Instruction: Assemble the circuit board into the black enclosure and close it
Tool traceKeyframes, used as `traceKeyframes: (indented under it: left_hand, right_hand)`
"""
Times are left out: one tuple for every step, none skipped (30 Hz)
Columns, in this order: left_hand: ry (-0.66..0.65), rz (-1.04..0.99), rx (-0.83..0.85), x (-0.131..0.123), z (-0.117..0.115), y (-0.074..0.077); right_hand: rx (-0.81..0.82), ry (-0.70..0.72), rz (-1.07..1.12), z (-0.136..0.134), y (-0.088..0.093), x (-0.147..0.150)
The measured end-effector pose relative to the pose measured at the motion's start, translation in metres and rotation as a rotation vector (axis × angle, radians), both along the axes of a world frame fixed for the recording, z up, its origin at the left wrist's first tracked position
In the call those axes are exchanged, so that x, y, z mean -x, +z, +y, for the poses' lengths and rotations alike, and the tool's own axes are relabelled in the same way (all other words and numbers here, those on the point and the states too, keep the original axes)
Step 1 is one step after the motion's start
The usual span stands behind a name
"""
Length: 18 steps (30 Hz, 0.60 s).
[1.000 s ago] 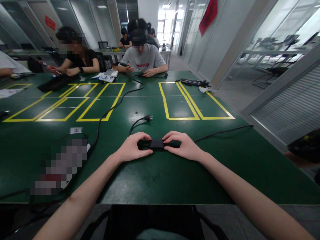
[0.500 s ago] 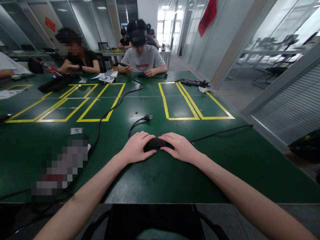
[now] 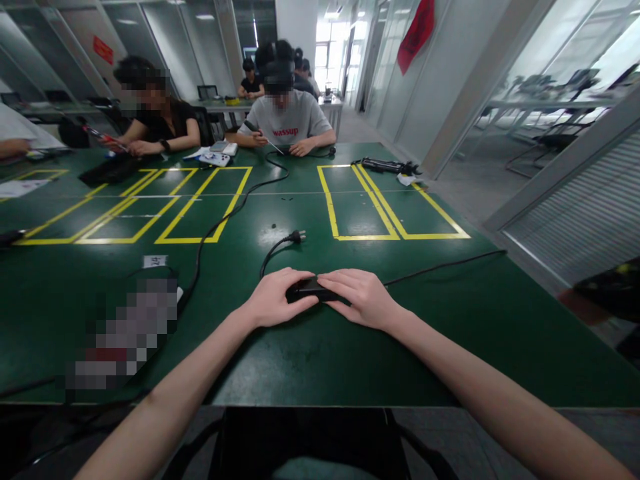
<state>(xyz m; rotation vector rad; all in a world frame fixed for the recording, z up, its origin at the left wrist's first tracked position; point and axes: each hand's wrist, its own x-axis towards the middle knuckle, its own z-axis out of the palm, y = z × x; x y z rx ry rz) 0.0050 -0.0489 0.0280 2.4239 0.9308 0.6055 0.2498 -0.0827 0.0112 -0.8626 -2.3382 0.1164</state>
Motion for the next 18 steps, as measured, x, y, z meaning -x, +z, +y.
traceKeyframes:
  left_hand:
    - [0.016,-0.034,0.085,-0.0005,0.0008,0.0004]
    - [0.029,-0.056,0.156,-0.001,0.0016,0.0007]
    - [0.038,-0.067,0.201,-0.0014,0.0023,0.0009]
    - [0.045,-0.07,0.218,-0.0016,0.0028,0.0011]
    - [0.051,-0.07,0.21,-0.0017,0.0029,0.0014]
    - [0.053,-0.07,0.187,-0.0017,0.0027,0.0017]
    - [0.053,-0.069,0.157,-0.0015,0.0022,0.0021]
    - [0.051,-0.067,0.122,-0.0012,0.0016,0.0024]
    - [0.047,-0.061,0.084,-0.0009,0.0008,0.0026]
    - [0.042,-0.05,0.042,-0.0007,0.0,0.0026]
    - [0.034,-0.035,-0.001,-0.0007,-0.0006,0.0024]
    - [0.027,-0.017,-0.043,-0.0008,-0.0012,0.002]
    - [0.02,0.001,-0.079,-0.0012,-0.0016,0.0014]
    - [0.011,0.018,-0.108,-0.0017,-0.002,0.0007]
    - [0.002,0.033,-0.132,-0.0023,-0.0024,-0.0001]
    - [-0.006,0.043,-0.155,-0.0031,-0.0028,-0.0011]
    - [-0.015,0.051,-0.18,-0.0038,-0.0031,-0.0022]
    - [-0.031,0.059,-0.211,-0.0046,-0.0034,-0.0035]
  right_hand:
    - [-0.02,0.007,-0.017,0.0,-0.0001,-0.0004]
    - [-0.037,0.015,-0.037,0.0002,-0.0002,-0.0007]
    - [-0.046,0.02,-0.054,0.0005,-0.0003,-0.0008]
    - [-0.049,0.019,-0.065,0.0011,-0.0006,-0.0007]
    - [-0.044,0.013,-0.068,0.0018,-0.0008,-0.0004]
    - [-0.026,0.004,-0.063,0.0027,-0.0009,0.0002]
    - [0.006,-0.003,-0.052,0.0036,-0.0008,0.0009]
    - [0.052,-0.007,-0.035,0.0046,-0.0005,0.0017]
    - [0.109,-0.01,-0.009,0.0055,0.0001,0.0025]
    - [0.177,-0.019,0.025,0.0064,0.0009,0.0033]
    - [0.249,-0.032,0.064,0.0071,0.0019,0.004]
    - [0.321,-0.053,0.105,0.0077,0.0028,0.0047]
    - [0.387,-0.081,0.143,0.008,0.0038,0.0054]
    - [0.442,-0.112,0.178,0.0081,0.0045,0.0061]
    - [0.485,-0.141,0.208,0.008,0.0052,0.0068]
    - [0.514,-0.167,0.233,0.0078,0.0056,0.0075]
    - [0.532,-0.194,0.258,0.0074,0.0059,0.0083]
    - [0.541,-0.218,0.283,0.007,0.0061,0.009]
